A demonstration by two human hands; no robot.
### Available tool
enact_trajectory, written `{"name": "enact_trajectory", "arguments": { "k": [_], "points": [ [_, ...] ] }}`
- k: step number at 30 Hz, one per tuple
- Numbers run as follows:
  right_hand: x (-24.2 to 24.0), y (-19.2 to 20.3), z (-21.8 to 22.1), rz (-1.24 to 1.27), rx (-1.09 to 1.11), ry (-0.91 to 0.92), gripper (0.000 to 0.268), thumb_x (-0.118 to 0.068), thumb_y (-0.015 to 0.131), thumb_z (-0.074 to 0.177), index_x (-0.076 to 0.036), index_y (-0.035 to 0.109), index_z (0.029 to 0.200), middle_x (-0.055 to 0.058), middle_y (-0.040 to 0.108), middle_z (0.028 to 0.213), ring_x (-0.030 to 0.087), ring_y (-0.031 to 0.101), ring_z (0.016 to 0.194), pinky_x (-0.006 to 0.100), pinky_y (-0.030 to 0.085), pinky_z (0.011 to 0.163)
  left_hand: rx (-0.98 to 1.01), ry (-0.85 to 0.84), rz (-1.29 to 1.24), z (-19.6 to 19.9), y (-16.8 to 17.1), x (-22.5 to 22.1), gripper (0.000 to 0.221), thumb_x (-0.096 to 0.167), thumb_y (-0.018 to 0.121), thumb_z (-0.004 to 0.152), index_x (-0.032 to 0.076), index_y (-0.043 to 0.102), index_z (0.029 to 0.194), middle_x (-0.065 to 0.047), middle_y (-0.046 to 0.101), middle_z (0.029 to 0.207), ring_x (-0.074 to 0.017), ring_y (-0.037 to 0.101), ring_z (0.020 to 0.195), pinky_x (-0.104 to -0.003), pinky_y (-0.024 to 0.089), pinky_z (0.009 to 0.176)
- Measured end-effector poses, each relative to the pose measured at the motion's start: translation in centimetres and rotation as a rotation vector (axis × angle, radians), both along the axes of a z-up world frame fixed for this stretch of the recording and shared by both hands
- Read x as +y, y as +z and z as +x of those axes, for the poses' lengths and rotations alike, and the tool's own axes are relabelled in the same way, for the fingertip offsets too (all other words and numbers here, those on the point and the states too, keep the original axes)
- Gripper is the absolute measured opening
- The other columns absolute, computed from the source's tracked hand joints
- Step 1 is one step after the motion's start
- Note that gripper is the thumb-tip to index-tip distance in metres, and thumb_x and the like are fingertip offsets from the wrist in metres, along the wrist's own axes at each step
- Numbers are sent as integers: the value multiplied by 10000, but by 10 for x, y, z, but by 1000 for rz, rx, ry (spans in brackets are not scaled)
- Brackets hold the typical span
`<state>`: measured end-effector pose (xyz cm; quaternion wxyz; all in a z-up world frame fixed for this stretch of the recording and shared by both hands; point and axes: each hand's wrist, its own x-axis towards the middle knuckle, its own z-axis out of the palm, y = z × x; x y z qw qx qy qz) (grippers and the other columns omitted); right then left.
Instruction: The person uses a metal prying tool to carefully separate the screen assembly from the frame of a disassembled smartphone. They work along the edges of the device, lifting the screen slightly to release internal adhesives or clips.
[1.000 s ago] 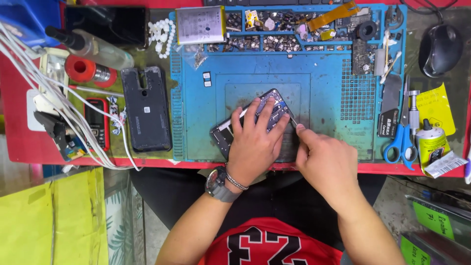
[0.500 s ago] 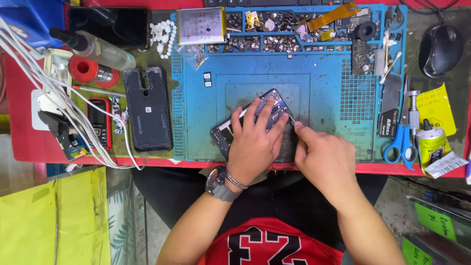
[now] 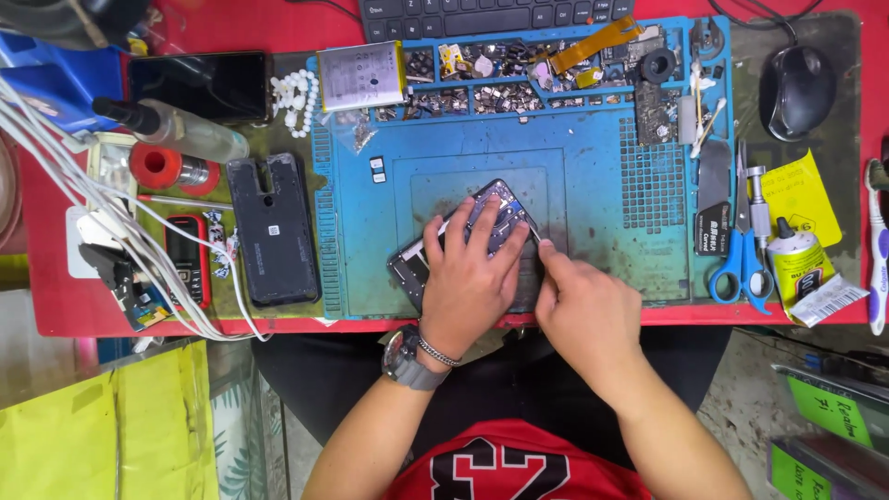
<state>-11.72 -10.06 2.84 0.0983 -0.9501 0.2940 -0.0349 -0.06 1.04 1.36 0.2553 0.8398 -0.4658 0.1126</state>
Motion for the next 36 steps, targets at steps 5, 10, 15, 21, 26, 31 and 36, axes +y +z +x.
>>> {"name": "enact_trajectory", "arguments": {
  "k": [5,10,15,21,26,31,36],
  "points": [
    [8,4,2,-14,78,21,409,-267,541,921,-297,716,1290,64,726,772,383,743,707,548,601,637,-5,4,10,0,1,-1,258,222,606,983,206,698,1223,-193,595,1372,-443,530,1293,-647,361,1008],
    [6,-6,4,-69,41,19,419,-268,546,915,-304,719,1294,51,712,763,369,733,680,528,596,601,-5,-1,2,0,-1,-2,255,234,579,994,211,697,1220,-187,591,1380,-439,533,1292,-644,360,1008],
    [-6,-18,1,-34,-73,34,363,-272,580,927,-328,741,1247,56,718,769,387,733,710,559,592,609,-56,37,-29,2,-2,-2,227,258,593,994,203,691,1192,-163,619,1343,-404,565,1265,-611,387,1005],
    [-15,-10,-21,7,-328,-93,280,-210,678,982,-292,783,1227,6,790,953,315,743,884,477,597,709,-16,55,-46,0,-4,-2,166,277,635,976,114,640,1007,-147,624,1355,-379,575,1259,-595,382,1026],
    [3,-13,-26,1,-241,-75,278,-243,665,948,-327,778,1188,-23,791,946,309,745,841,485,605,674,-16,46,-18,-2,0,0,162,275,621,989,125,646,1042,-141,617,1360,-384,563,1271,-602,377,1025],
    [9,-17,-26,6,-202,-61,280,-230,646,941,-322,787,1164,-15,782,853,315,746,769,468,608,643,2,35,-8,-2,1,0,153,275,616,995,139,659,1051,-137,614,1361,-390,557,1278,-598,368,1028],
    [8,-27,-27,23,-290,-57,266,-193,666,936,-284,795,1151,-38,792,886,285,751,804,428,608,649,27,57,16,-1,-1,-2,193,323,609,997,152,651,1075,-120,613,1359,-367,555,1271,-577,360,1032]
  ]
}}
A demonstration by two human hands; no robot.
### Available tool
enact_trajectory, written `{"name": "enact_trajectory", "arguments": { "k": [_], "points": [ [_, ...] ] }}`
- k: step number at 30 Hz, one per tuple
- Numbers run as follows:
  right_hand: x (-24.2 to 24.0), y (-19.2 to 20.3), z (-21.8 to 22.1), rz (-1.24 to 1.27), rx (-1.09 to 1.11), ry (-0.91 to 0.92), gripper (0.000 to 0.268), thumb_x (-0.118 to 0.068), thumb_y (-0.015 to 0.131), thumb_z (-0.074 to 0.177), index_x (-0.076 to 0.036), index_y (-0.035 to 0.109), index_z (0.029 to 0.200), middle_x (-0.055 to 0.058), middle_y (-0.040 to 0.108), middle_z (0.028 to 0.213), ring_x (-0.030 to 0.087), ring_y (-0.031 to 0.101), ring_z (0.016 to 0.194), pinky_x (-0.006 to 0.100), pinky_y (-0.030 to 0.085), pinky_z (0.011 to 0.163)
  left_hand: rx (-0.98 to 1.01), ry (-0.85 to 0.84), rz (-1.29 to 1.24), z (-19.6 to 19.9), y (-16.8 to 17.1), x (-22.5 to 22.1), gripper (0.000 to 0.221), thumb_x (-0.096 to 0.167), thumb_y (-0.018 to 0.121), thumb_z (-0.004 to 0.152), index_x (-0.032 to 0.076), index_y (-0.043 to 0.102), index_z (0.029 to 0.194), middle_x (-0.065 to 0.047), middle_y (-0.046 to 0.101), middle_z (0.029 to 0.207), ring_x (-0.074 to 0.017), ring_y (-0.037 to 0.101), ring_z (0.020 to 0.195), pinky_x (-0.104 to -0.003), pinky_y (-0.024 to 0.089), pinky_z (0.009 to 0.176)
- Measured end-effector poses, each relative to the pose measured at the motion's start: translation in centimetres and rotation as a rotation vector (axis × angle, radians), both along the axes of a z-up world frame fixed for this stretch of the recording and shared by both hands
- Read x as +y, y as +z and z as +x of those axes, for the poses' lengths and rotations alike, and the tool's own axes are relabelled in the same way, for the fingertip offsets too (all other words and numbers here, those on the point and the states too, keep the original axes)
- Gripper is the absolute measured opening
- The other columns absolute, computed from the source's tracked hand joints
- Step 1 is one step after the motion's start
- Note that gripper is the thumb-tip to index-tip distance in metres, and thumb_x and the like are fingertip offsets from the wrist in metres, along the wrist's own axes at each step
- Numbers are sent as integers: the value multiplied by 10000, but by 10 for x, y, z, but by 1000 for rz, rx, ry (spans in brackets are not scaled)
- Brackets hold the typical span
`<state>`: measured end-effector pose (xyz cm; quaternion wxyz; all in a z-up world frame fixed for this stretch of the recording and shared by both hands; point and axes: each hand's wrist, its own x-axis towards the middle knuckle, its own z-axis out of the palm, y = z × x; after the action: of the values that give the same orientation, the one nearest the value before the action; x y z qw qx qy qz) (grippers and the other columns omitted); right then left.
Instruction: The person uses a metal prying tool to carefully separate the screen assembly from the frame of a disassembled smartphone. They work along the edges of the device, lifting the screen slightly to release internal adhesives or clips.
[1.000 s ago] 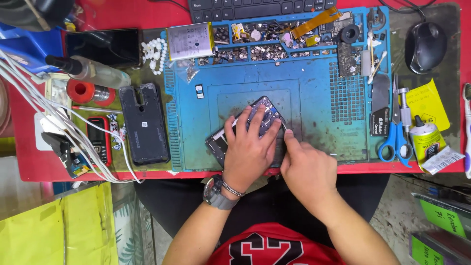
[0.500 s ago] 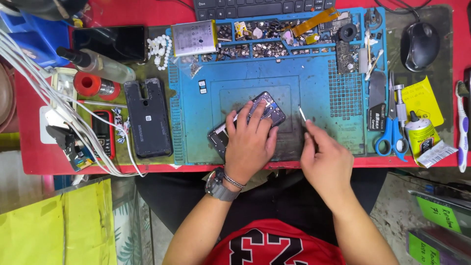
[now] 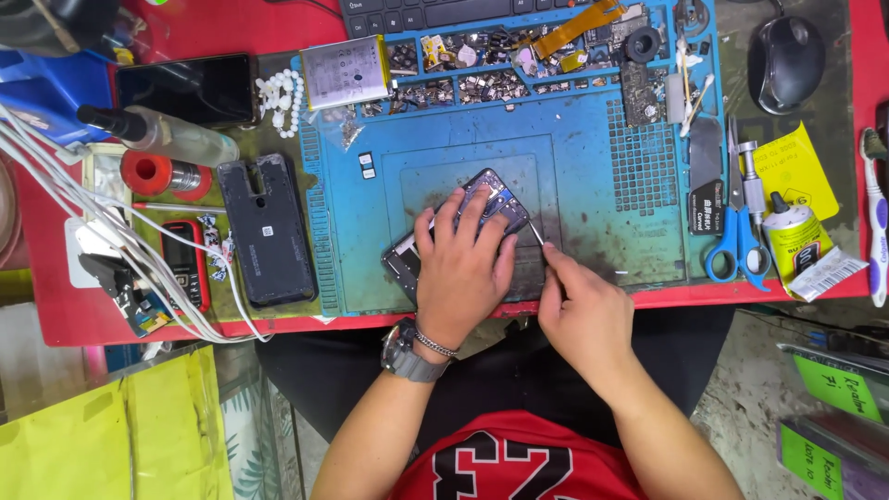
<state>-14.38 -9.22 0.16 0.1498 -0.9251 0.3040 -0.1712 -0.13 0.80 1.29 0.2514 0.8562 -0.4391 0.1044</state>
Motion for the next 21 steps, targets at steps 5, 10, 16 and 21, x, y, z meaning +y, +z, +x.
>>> {"name": "enact_trajectory", "arguments": {
  "k": [5,10,16,21],
  "points": [
    [-7,-8,-2,150,-202,-36,257,-150,698,940,-232,791,1165,5,798,1007,291,738,932,425,601,724,105,53,35,5,2,-8,215,384,597,992,209,666,1095,-33,636,1238,-299,557,1203,-538,357,1010],
    [-12,-1,-8,406,-323,-21,253,-29,689,954,-111,777,1177,94,790,1059,351,718,1004,435,596,779,210,131,116,16,-6,-33,144,353,631,938,262,739,968,14,561,1048,-291,524,1103,-539,413,927],
    [-22,-19,-21,703,-462,-64,318,-1,671,972,-91,762,1263,106,756,768,123,697,826,343,593,703,-100,-82,75,32,-27,-41,137,228,574,968,155,623,863,-13,474,918,-303,512,1067,-521,376,932],
    [-20,-4,-46,1019,-602,70,312,4,604,972,1,681,1274,29,558,461,50,525,366,177,431,360,139,-103,51,25,1,-20,297,281,355,1055,113,537,891,-30,458,931,-324,470,1072,-538,313,964]
  ]
}}
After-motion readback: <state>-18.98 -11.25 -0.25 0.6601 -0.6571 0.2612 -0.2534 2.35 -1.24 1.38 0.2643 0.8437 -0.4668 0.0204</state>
